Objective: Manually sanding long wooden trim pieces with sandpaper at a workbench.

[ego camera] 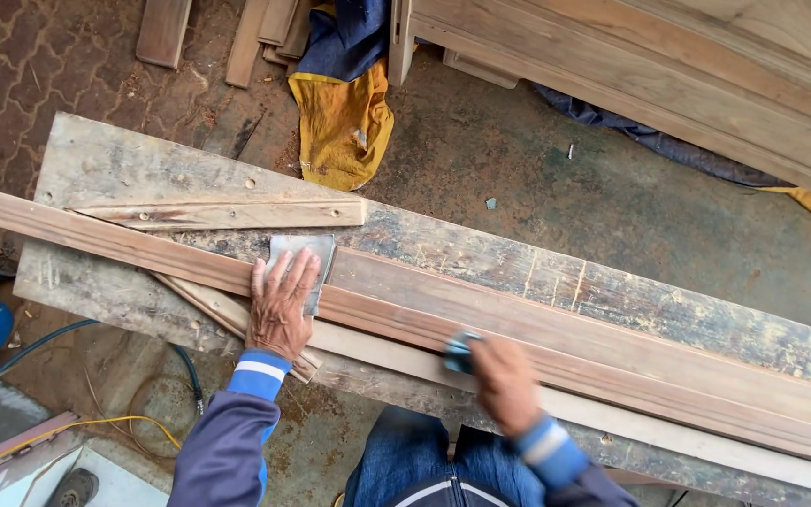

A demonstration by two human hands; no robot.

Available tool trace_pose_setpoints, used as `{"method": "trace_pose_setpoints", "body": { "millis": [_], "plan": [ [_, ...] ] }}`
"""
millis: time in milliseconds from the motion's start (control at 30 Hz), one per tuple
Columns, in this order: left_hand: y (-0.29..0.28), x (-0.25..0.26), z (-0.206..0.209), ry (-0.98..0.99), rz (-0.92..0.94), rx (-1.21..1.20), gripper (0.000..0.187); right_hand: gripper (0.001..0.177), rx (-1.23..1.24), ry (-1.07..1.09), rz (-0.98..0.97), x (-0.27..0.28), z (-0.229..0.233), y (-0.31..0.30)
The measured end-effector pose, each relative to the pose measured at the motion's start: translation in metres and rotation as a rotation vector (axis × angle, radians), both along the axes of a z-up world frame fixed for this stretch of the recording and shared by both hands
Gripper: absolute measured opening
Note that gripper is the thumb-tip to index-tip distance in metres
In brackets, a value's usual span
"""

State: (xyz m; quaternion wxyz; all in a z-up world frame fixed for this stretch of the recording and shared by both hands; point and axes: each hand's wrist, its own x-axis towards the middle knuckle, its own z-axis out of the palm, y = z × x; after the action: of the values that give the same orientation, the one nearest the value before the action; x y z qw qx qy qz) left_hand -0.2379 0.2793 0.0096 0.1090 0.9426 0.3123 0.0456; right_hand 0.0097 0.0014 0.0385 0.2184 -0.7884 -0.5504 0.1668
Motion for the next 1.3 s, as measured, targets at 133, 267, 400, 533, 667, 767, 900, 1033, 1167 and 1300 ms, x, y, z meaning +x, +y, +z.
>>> {"method": "trace_pose_setpoints", "body": {
  "millis": [133, 267, 400, 533, 667, 767, 900, 1033, 1167, 1300],
  "plan": [
    [0.001, 0.001, 0.007, -0.025, 0.005, -0.045, 0.09, 0.032, -0.031, -0.077, 0.148, -0.058, -0.036, 0.068],
    [-0.003, 0.005, 0.013, -0.025, 0.033, -0.054, 0.089, 0.036, 0.033, -0.101, 0.147, -0.023, -0.011, 0.028],
    [-0.004, 0.003, 0.005, -0.023, 0.044, 0.027, 0.085, 0.029, -0.03, -0.035, 0.02, 0.028, -0.003, -0.042],
    [-0.003, 0.002, 0.0, 0.028, 0.053, 0.078, 0.085, 0.027, -0.07, -0.09, 0.019, 0.013, -0.019, -0.03],
    [-0.003, 0.001, 0.001, -0.042, 0.044, 0.038, 0.085, 0.036, 0.016, -0.086, 0.09, -0.039, -0.014, 0.053],
    [-0.001, 0.0, -0.001, -0.011, 0.048, 0.042, 0.089, 0.026, -0.116, -0.062, 0.172, -0.034, -0.014, 0.052],
    [-0.004, 0.0, -0.003, -0.01, 0.053, 0.033, 0.09, 0.028, 0.015, -0.08, 0.053, 0.031, -0.005, -0.044],
    [-0.003, 0.002, 0.0, 0.052, 0.061, 0.027, 0.094, 0.014, -0.117, -0.109, -0.077, 0.054, -0.023, -0.096],
    [-0.001, 0.001, -0.004, -0.003, 0.047, 0.039, 0.091, 0.021, 0.105, -0.102, -0.037, 0.004, -0.018, -0.018],
    [-0.003, -0.002, -0.006, 0.007, 0.054, 0.038, 0.091, 0.032, -0.007, -0.101, 0.04, -0.012, -0.019, 0.008]
  ]
}}
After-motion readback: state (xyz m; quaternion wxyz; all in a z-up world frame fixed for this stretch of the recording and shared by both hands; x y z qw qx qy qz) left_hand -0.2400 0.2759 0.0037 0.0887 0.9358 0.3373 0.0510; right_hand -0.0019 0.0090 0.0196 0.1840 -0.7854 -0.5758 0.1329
